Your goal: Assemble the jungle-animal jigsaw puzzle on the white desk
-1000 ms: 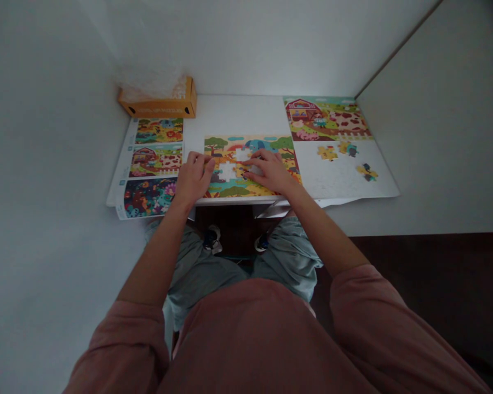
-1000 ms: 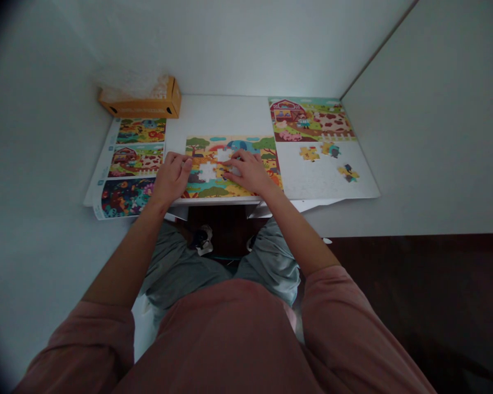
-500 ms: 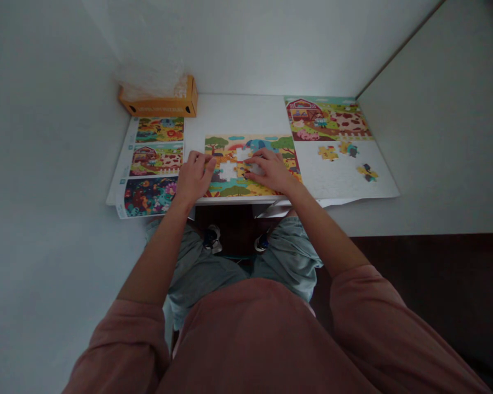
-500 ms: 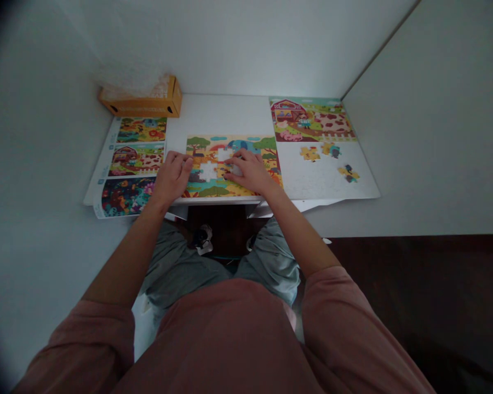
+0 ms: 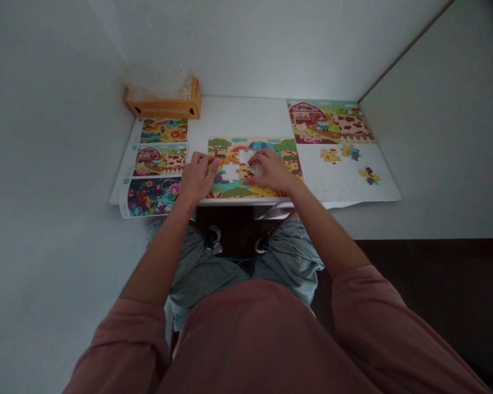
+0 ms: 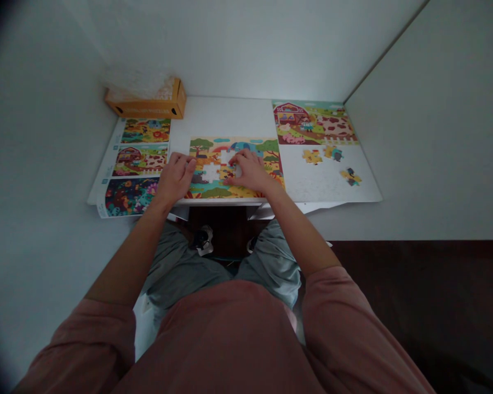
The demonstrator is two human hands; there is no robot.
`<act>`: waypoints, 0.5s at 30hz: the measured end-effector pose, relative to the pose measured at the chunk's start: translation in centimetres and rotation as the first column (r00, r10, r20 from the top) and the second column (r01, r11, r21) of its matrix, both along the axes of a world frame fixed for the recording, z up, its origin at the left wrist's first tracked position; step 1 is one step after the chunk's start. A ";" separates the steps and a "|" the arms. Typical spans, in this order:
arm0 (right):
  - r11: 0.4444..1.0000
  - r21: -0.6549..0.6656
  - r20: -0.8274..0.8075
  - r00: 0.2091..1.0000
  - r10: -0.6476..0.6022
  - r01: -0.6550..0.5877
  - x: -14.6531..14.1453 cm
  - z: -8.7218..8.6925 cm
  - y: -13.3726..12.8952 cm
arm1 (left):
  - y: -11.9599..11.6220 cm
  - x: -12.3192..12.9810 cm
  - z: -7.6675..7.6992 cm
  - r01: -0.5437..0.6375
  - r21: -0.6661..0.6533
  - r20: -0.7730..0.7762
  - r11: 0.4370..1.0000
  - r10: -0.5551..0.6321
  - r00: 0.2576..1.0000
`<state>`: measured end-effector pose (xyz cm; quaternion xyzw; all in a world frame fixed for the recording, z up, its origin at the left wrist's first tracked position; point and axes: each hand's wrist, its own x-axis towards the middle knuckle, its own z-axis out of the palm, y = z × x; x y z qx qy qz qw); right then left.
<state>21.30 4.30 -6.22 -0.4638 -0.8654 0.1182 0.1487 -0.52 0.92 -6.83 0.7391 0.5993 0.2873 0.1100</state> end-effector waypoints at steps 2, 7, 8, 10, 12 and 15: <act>1.000 -0.024 0.008 1.000 -0.004 0.004 -0.1 0.0 0.2 | 0.0 0.0 0.0 0.000 -0.002 0.013 1.000 0.000 1.000; 0.997 -0.075 -0.022 1.000 0.015 -0.017 -0.3 0.1 0.5 | 0.0 0.0 -0.2 -0.024 -0.004 0.017 1.000 0.024 1.000; 0.997 -0.067 -0.034 0.999 0.034 -0.036 -0.3 0.2 0.5 | 0.0 0.0 -0.2 -0.023 -0.001 0.018 1.000 0.023 1.000; 0.998 -0.029 -0.043 0.997 0.057 -0.058 -0.4 0.3 0.4 | 0.0 -0.1 -0.3 -0.021 0.003 0.021 1.000 0.021 1.000; 0.999 0.020 -0.029 0.999 0.040 -0.040 -0.4 0.4 0.4 | 0.0 -0.1 -0.3 -0.019 0.004 0.017 1.000 0.019 1.000; 0.997 0.071 -0.003 1.000 0.010 -0.010 -0.4 0.4 0.8 | 0.0 -0.1 -0.1 -0.016 -0.003 -0.003 1.000 0.016 1.000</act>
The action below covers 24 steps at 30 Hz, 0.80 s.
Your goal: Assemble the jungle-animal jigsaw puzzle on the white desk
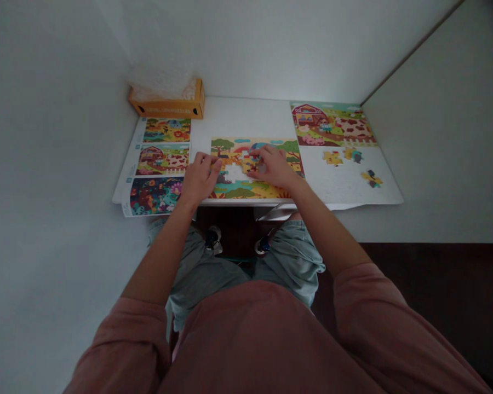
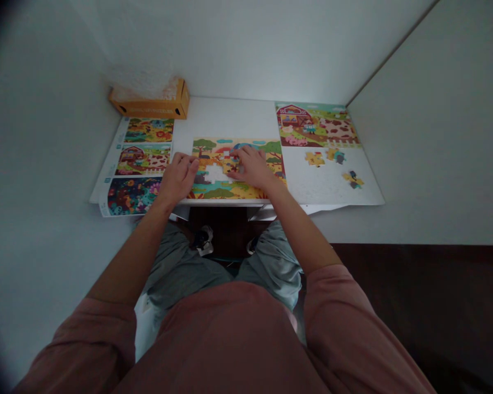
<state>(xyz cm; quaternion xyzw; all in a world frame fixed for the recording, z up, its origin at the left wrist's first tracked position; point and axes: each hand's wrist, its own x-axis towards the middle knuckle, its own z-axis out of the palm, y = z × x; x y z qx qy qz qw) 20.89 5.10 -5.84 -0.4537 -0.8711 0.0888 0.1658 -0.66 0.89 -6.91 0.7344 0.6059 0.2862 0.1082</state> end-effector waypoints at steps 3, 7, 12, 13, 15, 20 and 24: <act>1.000 0.021 -0.009 1.000 0.016 -0.016 0.0 -0.1 0.7 | 0.0 0.0 0.2 -0.003 -0.021 0.004 1.000 0.003 1.000; 0.999 0.037 -0.019 1.000 0.006 -0.005 -0.1 -0.3 1.4 | 0.0 0.0 0.2 -0.016 -0.053 0.026 0.998 0.018 1.000; 1.000 0.018 -0.014 1.000 0.011 -0.011 0.0 -0.5 2.0 | 0.0 0.0 0.0 -0.018 -0.020 0.046 1.000 0.018 0.999; 1.000 0.009 -0.011 1.000 0.008 -0.008 0.0 -0.5 2.1 | 0.0 0.0 0.0 -0.017 -0.014 0.048 1.000 0.018 0.999; 1.000 -0.003 0.005 1.000 0.003 -0.003 0.0 -0.5 2.3 | 0.0 0.0 0.0 -0.019 -0.007 0.043 1.000 0.019 0.999; 0.999 0.036 0.042 0.999 0.034 -0.035 -0.3 0.2 1.8 | 0.0 0.0 0.2 -0.039 -0.013 0.003 0.999 0.039 0.999; 0.997 0.044 0.052 0.996 0.066 -0.069 -0.7 0.4 0.7 | 0.0 -0.1 0.1 -0.009 -0.022 0.018 1.000 0.010 1.000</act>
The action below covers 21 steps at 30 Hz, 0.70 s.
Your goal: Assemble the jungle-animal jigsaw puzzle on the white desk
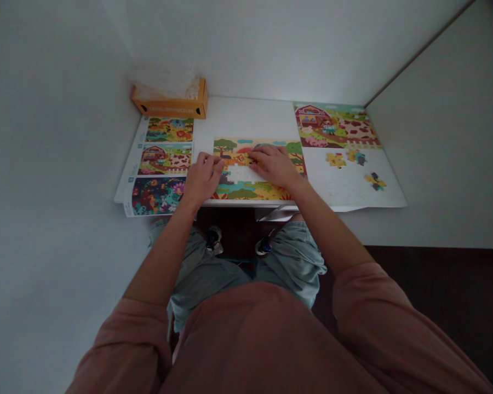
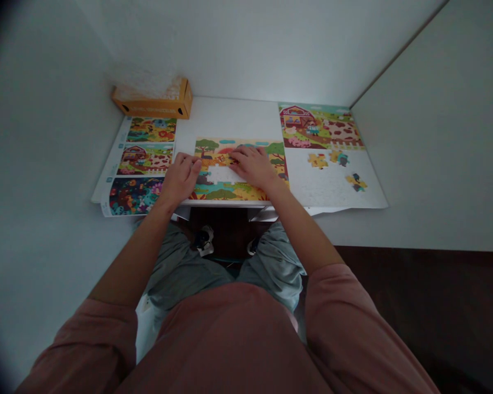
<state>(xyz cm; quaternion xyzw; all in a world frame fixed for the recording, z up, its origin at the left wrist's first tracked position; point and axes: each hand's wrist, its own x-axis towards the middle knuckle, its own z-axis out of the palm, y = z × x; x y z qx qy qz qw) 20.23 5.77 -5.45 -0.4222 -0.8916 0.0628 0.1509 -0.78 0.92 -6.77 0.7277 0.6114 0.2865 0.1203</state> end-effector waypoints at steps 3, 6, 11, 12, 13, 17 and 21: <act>1.000 -0.014 0.015 1.000 0.007 -0.007 0.0 -0.2 -0.7 | 0.0 -0.1 -0.2 0.017 0.011 0.021 1.000 -0.017 1.000; 1.000 -0.009 0.040 0.999 0.019 -0.019 0.1 -0.3 -1.1 | 0.0 0.0 -0.4 0.005 0.039 -0.004 0.999 -0.005 1.000; 1.000 0.016 0.071 0.997 0.003 -0.004 -0.1 -0.3 -1.8 | 0.0 0.0 -0.5 -0.004 0.048 -0.018 0.999 0.004 1.000; 1.000 0.017 0.067 0.998 0.001 -0.002 -0.1 -0.4 -1.9 | 0.0 0.0 -0.5 -0.005 0.049 -0.014 0.999 0.005 1.000; 1.000 0.014 0.063 0.998 0.002 -0.002 -0.1 -0.5 -1.9 | 0.0 0.0 -0.5 -0.004 0.048 -0.008 0.999 0.004 1.000; 0.999 -0.033 0.065 0.998 0.013 -0.011 -0.1 -0.8 -1.8 | 0.0 0.0 -0.6 0.011 0.049 0.014 0.999 -0.012 1.000; 0.997 -0.061 0.009 0.999 0.040 -0.040 0.0 -0.6 -1.3 | -0.1 0.1 -0.3 0.031 0.060 -0.024 0.998 -0.029 0.999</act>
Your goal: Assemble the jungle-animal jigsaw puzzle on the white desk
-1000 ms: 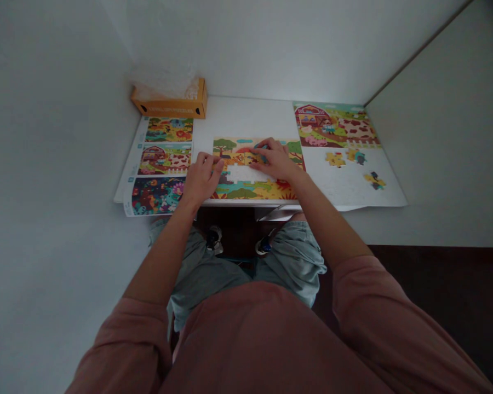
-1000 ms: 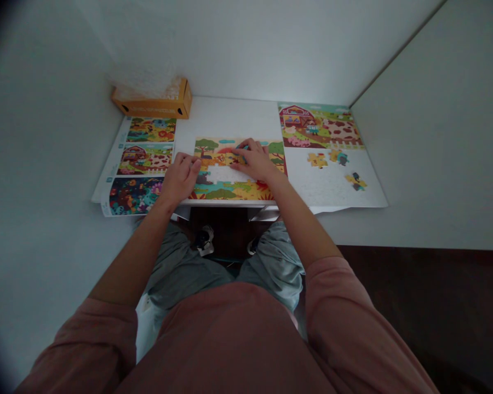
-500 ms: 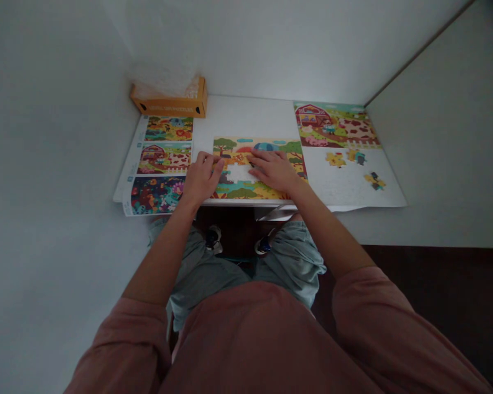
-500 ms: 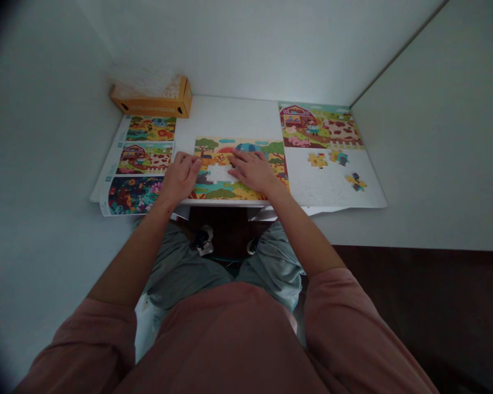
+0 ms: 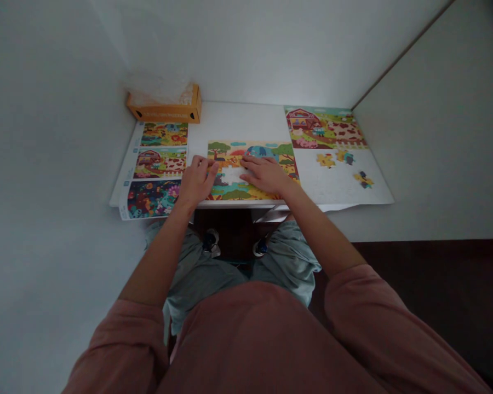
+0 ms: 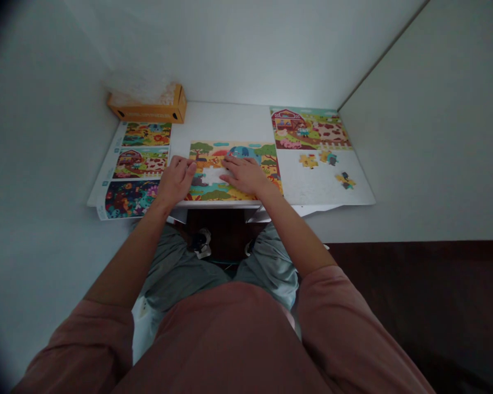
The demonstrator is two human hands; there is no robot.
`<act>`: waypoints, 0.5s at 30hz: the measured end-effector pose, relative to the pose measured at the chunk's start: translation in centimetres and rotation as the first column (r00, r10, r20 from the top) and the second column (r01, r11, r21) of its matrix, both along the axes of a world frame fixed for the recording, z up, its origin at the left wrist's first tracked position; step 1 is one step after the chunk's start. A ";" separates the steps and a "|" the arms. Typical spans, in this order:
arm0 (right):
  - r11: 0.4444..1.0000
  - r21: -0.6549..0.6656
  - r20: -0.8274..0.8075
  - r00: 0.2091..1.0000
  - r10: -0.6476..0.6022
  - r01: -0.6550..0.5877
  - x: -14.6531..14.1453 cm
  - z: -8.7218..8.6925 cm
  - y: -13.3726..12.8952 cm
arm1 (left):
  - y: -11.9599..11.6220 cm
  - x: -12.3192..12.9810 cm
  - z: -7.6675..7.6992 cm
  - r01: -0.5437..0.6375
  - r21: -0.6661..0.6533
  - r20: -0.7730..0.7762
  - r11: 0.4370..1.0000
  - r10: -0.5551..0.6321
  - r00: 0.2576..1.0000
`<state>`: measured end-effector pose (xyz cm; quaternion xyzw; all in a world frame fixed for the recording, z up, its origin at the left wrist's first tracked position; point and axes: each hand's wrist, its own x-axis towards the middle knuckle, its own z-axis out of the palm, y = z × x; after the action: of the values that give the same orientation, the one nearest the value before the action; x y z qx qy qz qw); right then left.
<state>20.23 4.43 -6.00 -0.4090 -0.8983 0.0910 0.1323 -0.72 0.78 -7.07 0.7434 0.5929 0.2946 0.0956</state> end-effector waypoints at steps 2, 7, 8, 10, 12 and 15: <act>0.999 0.020 -0.058 0.998 -0.038 0.039 0.6 0.3 -0.1 | -0.1 0.0 0.2 0.002 -0.003 -0.015 1.000 -0.002 1.000; 0.919 0.116 -0.271 0.902 -0.337 0.378 5.6 0.4 -1.6 | -0.2 0.0 0.1 0.009 -0.015 -0.017 1.000 -0.010 1.000; 0.890 0.129 -0.286 0.876 -0.389 0.437 7.1 0.1 -2.0 | -0.2 0.0 0.1 0.007 -0.015 -0.015 1.000 -0.008 1.000; 0.839 0.148 -0.280 0.836 -0.472 0.523 10.3 -0.5 -2.8 | -0.2 0.1 0.2 0.001 -0.019 -0.011 1.000 -0.002 1.000; 0.780 0.165 -0.254 0.790 -0.558 0.604 13.2 -1.2 -3.4 | -0.2 0.3 0.3 0.000 -0.026 -0.017 1.000 -0.001 1.000; 0.630 0.200 -0.191 0.661 -0.726 0.750 16.4 -2.1 -3.6 | -0.1 0.6 0.6 0.005 -0.009 -0.052 1.000 -0.006 0.999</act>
<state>36.65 0.88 -8.14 -0.7149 -0.6484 -0.0719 0.2516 -0.11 0.65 -6.44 0.7520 0.5943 0.2724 0.0842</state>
